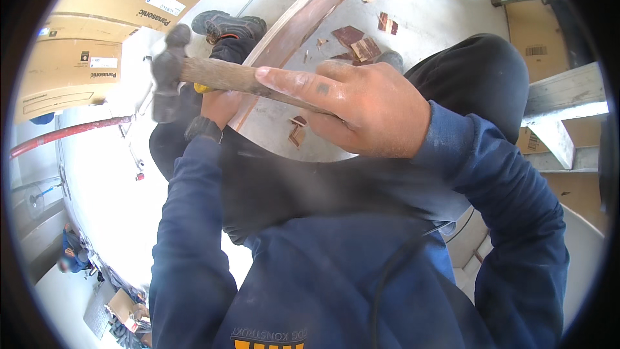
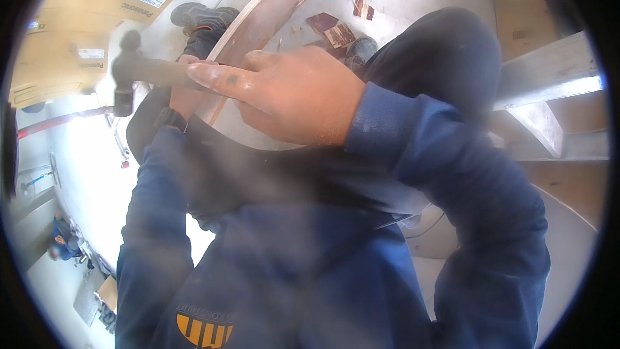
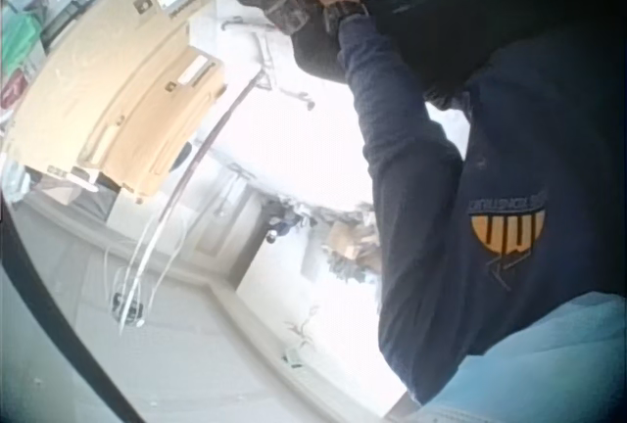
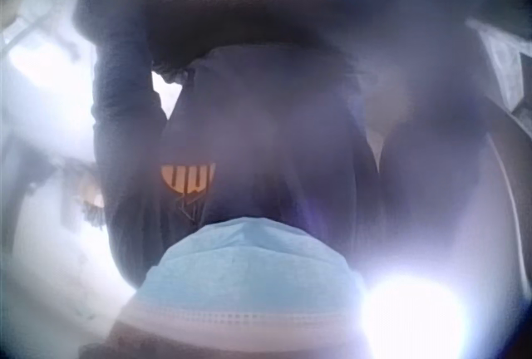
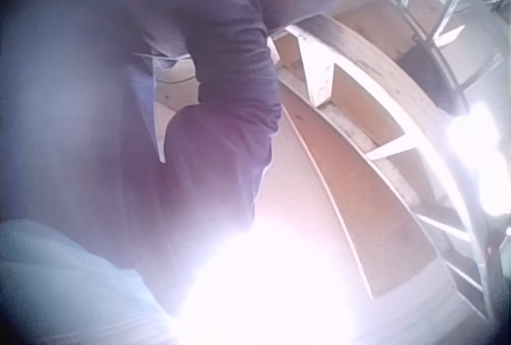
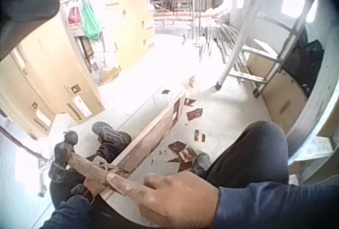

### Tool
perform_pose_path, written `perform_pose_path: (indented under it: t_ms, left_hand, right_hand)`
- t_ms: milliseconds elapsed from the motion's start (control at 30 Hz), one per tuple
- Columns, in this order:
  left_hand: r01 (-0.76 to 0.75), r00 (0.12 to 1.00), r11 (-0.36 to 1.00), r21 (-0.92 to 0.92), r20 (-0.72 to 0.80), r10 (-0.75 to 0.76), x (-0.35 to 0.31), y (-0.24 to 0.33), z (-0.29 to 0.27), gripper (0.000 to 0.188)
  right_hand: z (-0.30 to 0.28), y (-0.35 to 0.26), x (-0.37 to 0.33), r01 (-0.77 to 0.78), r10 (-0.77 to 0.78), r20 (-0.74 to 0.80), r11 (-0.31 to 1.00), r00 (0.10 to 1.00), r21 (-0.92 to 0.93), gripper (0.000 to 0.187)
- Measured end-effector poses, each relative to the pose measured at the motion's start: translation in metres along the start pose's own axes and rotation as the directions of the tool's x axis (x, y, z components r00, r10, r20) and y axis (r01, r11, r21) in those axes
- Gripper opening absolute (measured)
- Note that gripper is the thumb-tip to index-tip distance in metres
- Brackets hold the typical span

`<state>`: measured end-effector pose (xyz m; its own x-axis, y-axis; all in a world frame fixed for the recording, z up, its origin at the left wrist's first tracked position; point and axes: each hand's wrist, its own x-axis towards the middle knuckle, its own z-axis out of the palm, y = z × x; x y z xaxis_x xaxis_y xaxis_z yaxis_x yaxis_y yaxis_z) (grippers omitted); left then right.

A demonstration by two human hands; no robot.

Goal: The person uses a hammer and chisel to pry apart a wooden board, removing small pieces of wood. They repeatedly strike the chisel and pull apart sections of the board.

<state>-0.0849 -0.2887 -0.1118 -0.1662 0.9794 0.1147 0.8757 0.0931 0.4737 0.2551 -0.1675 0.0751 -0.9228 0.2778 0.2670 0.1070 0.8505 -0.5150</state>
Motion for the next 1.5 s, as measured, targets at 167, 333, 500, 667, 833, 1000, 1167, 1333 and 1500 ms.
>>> perform_pose_path:
  t_ms: [167, 333, 500, 667, 833, 1000, 1167, 1333, 1500]
  left_hand:
    - [0.004, 0.997, 1.0, 0.018, -0.083, -0.002, 0.004, 0.007, -0.002, 0.031]
    - [0.116, 0.993, 0.984, -0.133, -0.009, -0.118, -0.001, 0.004, -0.001, 0.021]
    - [0.221, 0.969, 0.875, -0.431, -0.007, -0.249, 0.0, 0.009, -0.007, 0.035]
    - [0.059, 0.994, 0.897, -0.438, -0.06, -0.095, -0.004, 0.031, -0.024, 0.036]
    - [0.137, 0.98, 0.838, -0.528, -0.052, -0.193, -0.004, 0.039, -0.025, 0.037]
    - [0.2, 0.974, 0.843, -0.5, 0.006, -0.227, -0.008, 0.032, -0.025, 0.04]
    - [0.011, 0.991, 0.902, -0.431, -0.119, -0.069, -0.003, 0.023, -0.02, 0.04]
    - [0.319, 0.914, 0.914, -0.251, -0.174, -0.367, -0.012, 0.039, -0.019, 0.038]
    - [0.227, 0.965, 0.928, -0.295, -0.061, -0.256, -0.002, 0.059, -0.034, 0.03]
  right_hand:
    - [0.0, -0.001, 0.0, -0.092, 0.098, 0.166, 0.995, 0.981, -0.044, 0.074]
    - [0.002, 0.001, -0.001, 0.016, -0.015, -0.022, 0.999, 1.0, 0.032, 0.072]
    - [0.006, 0.004, -0.001, -0.034, 0.034, 0.069, 0.999, 0.997, -0.002, 0.072]
    - [0.004, 0.003, -0.001, 0.018, -0.018, 0.009, 0.998, 1.0, 0.059, 0.071]
    - [0.004, 0.005, 0.0, -0.043, 0.047, 0.109, 0.998, 0.993, -0.036, 0.069]
    - [0.01, 0.007, 0.001, -0.06, 0.057, 0.121, 0.998, 0.991, 0.023, 0.068]
    - [0.004, 0.006, 0.0, -0.153, 0.155, 0.241, 0.988, 0.958, -0.027, 0.066]
    - [0.009, 0.006, 0.009, -0.123, 0.116, 0.138, 0.991, 0.984, 0.046, 0.064]
    - [-0.011, 0.018, 0.027, -0.165, 0.154, 0.126, 0.983, 0.98, 0.082, 0.062]
